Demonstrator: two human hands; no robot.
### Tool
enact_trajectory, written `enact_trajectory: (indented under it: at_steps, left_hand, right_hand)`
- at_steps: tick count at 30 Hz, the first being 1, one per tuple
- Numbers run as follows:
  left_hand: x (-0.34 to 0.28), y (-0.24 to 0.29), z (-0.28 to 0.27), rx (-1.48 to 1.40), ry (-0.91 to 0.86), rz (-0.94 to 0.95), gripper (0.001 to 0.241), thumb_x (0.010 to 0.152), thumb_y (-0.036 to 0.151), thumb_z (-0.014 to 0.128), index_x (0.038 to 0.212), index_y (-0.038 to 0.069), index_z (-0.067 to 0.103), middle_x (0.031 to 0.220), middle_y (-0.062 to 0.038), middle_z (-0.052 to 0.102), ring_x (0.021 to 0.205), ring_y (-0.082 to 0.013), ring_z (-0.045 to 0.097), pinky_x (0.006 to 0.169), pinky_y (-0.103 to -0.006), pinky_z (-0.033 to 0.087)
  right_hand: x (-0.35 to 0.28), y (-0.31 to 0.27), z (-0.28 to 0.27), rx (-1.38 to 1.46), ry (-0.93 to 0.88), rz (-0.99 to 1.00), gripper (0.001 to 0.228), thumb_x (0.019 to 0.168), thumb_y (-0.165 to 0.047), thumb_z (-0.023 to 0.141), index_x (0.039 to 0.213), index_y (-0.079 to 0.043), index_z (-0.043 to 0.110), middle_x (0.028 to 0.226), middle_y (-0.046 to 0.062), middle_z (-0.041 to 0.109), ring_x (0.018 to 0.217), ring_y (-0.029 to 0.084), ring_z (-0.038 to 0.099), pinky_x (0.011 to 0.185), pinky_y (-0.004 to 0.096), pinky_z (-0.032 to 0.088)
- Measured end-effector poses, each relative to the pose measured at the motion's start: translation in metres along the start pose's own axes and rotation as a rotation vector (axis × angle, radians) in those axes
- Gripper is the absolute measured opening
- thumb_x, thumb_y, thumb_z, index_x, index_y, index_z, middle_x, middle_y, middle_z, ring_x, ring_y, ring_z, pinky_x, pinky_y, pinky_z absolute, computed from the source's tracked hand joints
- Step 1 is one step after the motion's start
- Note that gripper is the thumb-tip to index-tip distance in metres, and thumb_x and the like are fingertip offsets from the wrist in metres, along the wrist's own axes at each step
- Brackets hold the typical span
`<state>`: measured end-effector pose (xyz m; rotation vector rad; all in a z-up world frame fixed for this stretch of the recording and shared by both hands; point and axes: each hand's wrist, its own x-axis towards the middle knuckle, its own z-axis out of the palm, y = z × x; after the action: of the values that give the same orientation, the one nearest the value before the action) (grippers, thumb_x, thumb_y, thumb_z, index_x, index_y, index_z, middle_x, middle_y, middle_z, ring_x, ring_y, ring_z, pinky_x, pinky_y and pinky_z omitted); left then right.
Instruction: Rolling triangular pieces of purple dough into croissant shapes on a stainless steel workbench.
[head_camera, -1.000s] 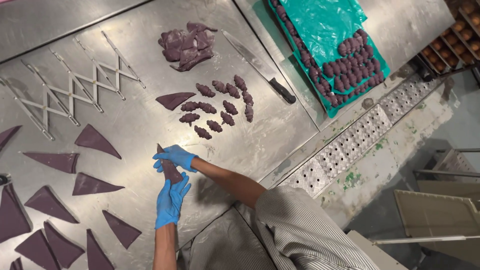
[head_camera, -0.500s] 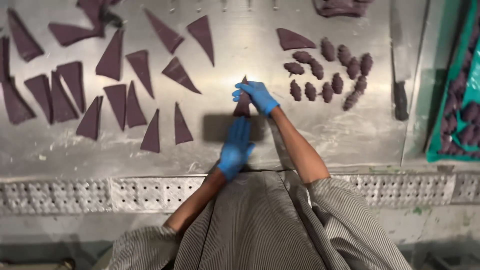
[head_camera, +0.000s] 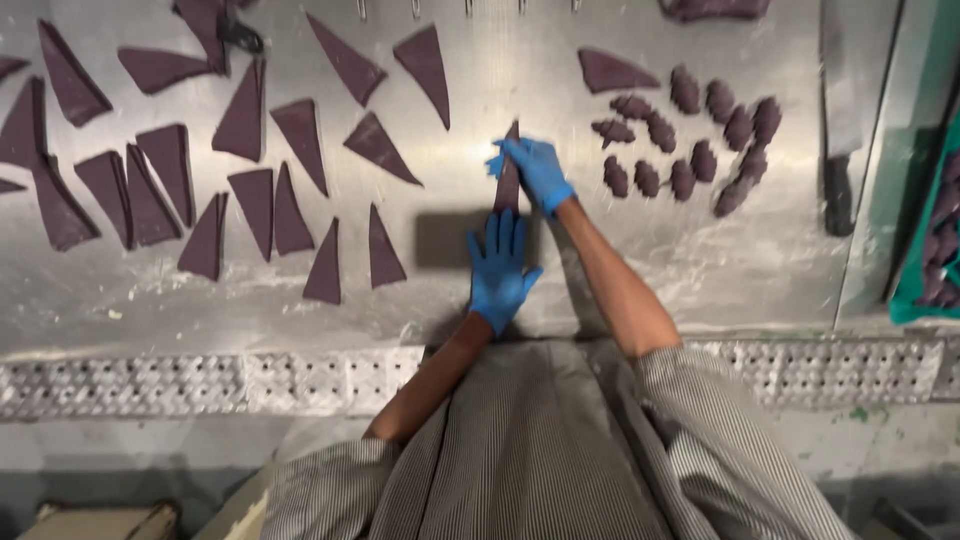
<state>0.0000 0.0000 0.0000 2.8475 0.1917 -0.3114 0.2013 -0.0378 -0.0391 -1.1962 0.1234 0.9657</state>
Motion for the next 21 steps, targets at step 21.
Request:
enact_trajectory:
  at_steps: [21]
  left_hand:
    - [0.000,-0.082,-0.009,-0.342,0.264,0.159,0.065,0.095,0.037,0.073,0.150,0.011,0.050,0.152,-0.015,0.049,0.135,-0.0370,0.049,0.114,-0.0511,0.040]
  right_hand:
    - [-0.124,-0.026,-0.009,-1.295,-0.036,-0.603,0.013,0.095,-0.022,0.069,0.094,-0.010,0.063,0.096,0.008,0.063,0.097,0.029,0.061,0.099,0.043,0.048]
